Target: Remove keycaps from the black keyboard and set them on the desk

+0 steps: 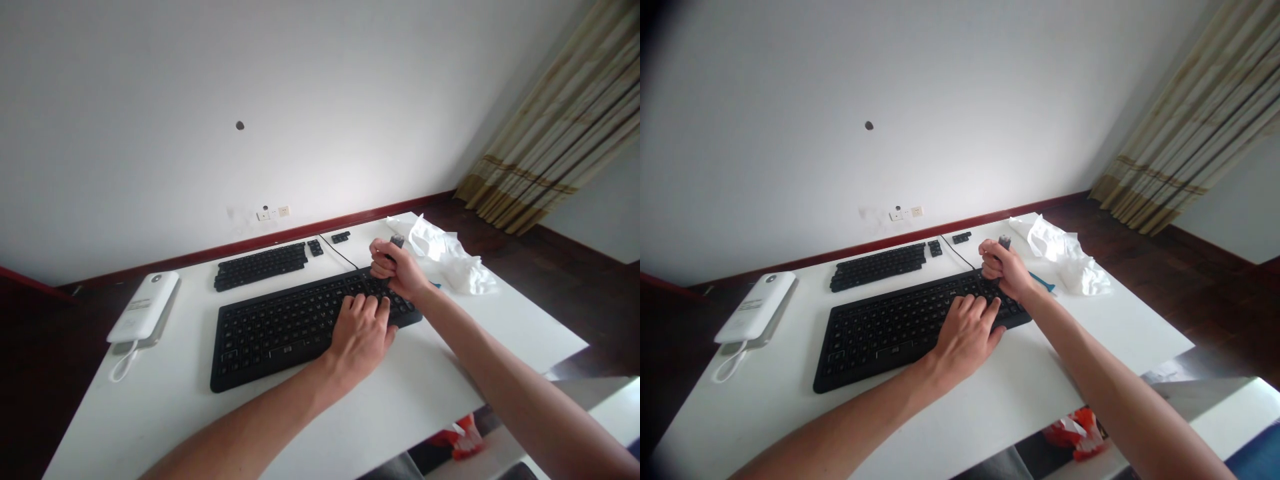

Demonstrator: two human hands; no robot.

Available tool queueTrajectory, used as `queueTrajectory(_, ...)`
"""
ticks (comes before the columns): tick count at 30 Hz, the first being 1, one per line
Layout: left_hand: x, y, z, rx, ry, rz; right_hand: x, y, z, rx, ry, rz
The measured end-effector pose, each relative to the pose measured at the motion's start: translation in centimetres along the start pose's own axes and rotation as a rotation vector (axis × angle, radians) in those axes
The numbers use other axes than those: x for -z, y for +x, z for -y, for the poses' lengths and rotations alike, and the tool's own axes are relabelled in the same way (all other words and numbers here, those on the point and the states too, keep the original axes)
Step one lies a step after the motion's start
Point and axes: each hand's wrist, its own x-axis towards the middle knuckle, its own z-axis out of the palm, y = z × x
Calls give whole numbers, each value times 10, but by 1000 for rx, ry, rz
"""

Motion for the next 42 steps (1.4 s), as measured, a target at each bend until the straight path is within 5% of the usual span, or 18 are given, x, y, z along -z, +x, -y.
queueTrajectory(8, 2, 0, 4, -4, 35, -4, 16, -4, -1, -75, -121, 479)
queueTrajectory(11, 4, 0, 4, -10, 54, 18, 26, 1, 0, -70, -85, 543)
queueTrajectory(19, 0, 0, 6, -32, 74, 36, 46, 11, 6, -74, -21, 356)
queueTrajectory(27, -1, 1, 9, -32, 43, 35, 35, 10, 7, -19, 63, 204)
queueTrajectory(36, 1, 12, 17, -5, -31, 13, 50, 26, 10, 32, 264, -180)
queueTrajectory(42, 0, 26, 20, -71, -27, 9, 46, 24, 11, -23, 271, -218)
